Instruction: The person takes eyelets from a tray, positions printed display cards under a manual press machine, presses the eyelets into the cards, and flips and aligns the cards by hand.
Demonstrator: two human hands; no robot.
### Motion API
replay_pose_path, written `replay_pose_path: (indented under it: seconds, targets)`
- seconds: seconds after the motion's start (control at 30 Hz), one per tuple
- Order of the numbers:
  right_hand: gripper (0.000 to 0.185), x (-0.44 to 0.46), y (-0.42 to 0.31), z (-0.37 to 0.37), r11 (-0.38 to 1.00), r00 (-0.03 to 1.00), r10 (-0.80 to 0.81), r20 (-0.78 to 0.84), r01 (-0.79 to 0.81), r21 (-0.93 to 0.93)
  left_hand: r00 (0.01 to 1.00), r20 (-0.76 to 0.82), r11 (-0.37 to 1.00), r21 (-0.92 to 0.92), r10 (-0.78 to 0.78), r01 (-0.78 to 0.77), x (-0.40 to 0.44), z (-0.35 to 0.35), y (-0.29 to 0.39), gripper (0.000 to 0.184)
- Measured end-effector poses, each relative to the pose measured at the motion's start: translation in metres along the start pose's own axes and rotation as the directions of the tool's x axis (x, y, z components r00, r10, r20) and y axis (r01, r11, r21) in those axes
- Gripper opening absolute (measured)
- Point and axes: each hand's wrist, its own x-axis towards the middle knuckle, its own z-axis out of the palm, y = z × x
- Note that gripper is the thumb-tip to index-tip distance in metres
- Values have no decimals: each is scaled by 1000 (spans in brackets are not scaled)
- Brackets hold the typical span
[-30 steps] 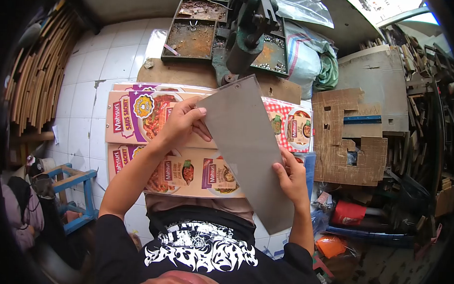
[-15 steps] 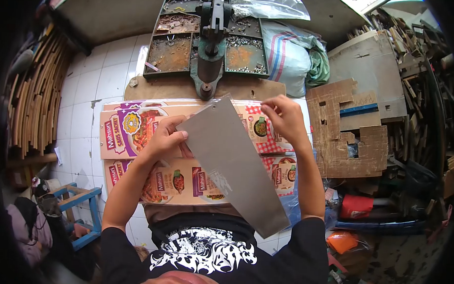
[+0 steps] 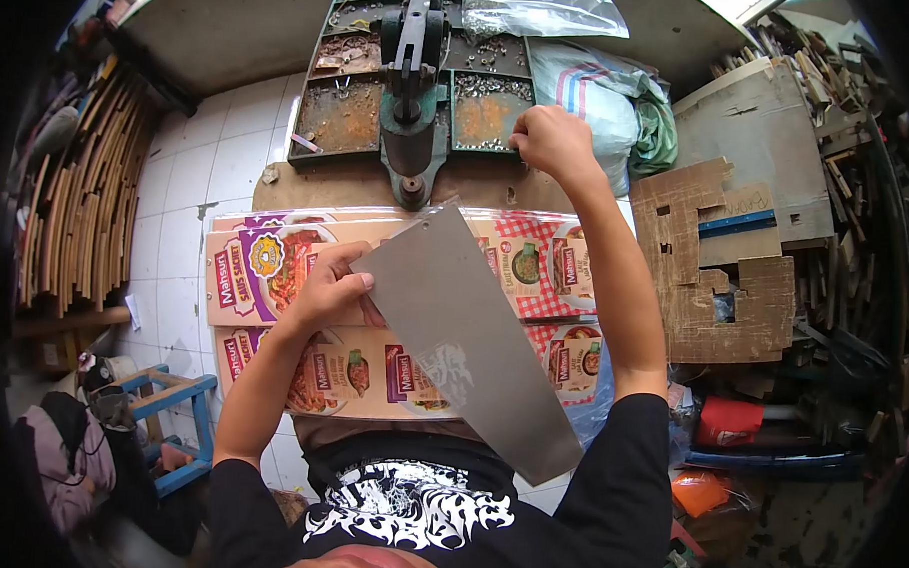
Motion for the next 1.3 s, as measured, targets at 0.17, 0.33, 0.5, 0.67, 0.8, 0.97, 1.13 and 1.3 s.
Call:
replay_pose_path:
  seconds: [0.17, 0.33, 0.5, 0.67, 0.8, 0.97, 1.13, 1.3]
  targets:
    - [17, 7, 5, 4, 987, 992, -122, 16, 123, -101, 1000, -10, 1000, -14, 6, -6, 1, 1, 1, 25]
    - [19, 8, 18, 14, 981, 978, -190, -91, 186, -54, 1000, -13, 1000, -7, 2, -2, 0, -1, -2, 27]
    - [18, 12, 25, 15, 909, 990, -124, -71, 142, 393, 1000, -16, 1000, 6, -13, 13, 0, -1, -2, 32]
    - [15, -7, 6, 11, 222, 970, -98, 223, -197, 955, 1000, -12, 1000, 9, -6, 6, 0, -3, -3, 37]
    - [17, -13, -4, 24, -42, 961, -189, 203, -215, 976, 1000, -1, 999, 24, -28, 28, 0, -4, -2, 38]
    - [19, -22, -23, 29, -127, 943, -254, 215, -252, 959, 1000, -5, 1000, 15, -20, 20, 0, -2, 1, 39]
    - [18, -30, -43, 30, -9, 940, -289, 182, -193, 981, 1000, 9, 999, 30, -12, 12, -1, -3, 0, 40]
    - [17, -27, -50, 35, 80, 916, -365, 165, -146, 986, 1000, -1, 1000, 31, -2, 2, -1, -1, 1, 36]
